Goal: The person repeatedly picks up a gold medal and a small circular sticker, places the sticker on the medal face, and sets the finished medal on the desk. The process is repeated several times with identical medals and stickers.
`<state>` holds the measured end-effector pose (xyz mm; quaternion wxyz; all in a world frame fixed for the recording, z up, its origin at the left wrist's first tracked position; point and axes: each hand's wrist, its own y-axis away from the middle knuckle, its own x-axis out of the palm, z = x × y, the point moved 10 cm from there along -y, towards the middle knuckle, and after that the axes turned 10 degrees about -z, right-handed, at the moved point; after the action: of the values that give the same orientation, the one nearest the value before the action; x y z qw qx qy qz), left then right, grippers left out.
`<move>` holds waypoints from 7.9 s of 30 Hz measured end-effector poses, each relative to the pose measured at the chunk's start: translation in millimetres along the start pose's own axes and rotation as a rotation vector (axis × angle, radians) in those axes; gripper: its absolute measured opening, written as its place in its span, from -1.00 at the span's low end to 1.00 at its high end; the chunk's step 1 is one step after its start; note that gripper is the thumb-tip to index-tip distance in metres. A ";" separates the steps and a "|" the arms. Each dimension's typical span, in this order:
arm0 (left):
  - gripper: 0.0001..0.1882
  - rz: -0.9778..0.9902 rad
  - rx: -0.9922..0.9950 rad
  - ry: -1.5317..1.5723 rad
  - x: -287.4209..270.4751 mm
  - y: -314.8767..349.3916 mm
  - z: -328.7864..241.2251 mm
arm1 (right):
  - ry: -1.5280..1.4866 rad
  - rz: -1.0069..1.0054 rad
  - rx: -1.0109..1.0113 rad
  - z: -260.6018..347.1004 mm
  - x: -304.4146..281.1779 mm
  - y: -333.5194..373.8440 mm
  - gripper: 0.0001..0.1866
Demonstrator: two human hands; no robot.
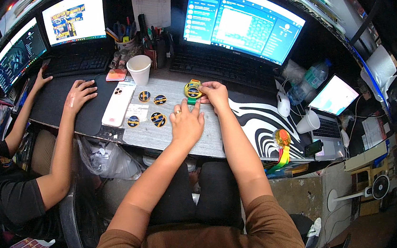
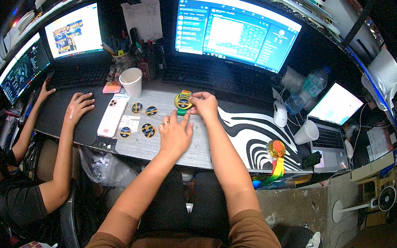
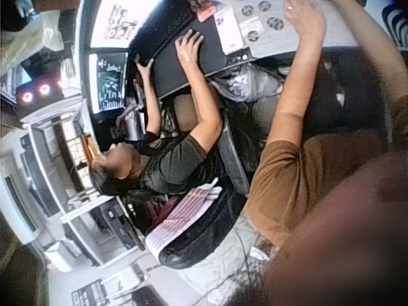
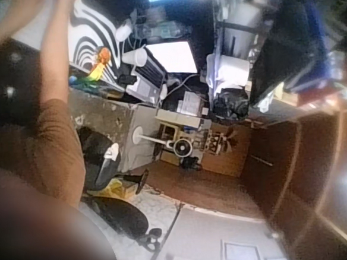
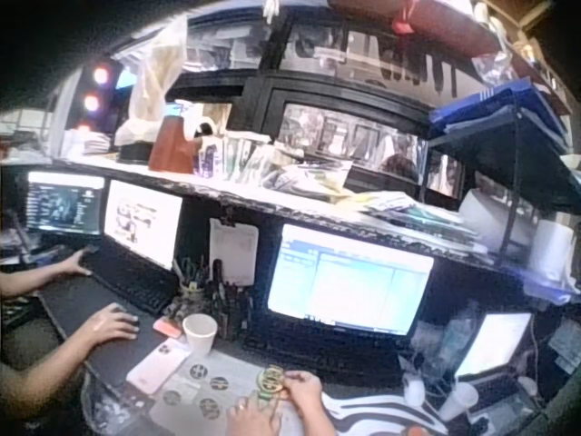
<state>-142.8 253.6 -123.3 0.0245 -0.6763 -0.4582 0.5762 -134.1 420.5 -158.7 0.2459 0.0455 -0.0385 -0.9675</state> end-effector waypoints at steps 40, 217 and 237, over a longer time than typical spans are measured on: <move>-0.57 -0.057 0.029 0.104 -14.2 4.4 -4.1 | 0.006 0.051 0.002 -7.3 -0.3 -3.4 -0.78; -0.61 0.701 -0.705 1.830 -138.1 167.8 -49.0 | -0.550 0.449 -0.134 53.7 -65.8 338.3 -0.68; -0.61 0.110 -0.354 1.497 -196.0 155.2 -47.4 | -1.019 0.353 0.033 34.1 -64.1 356.6 -0.91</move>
<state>3.5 60.1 -46.2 0.1908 -0.9015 -0.3707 -0.1165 86.8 140.5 -85.9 0.3540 -0.4331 -0.1752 -0.8102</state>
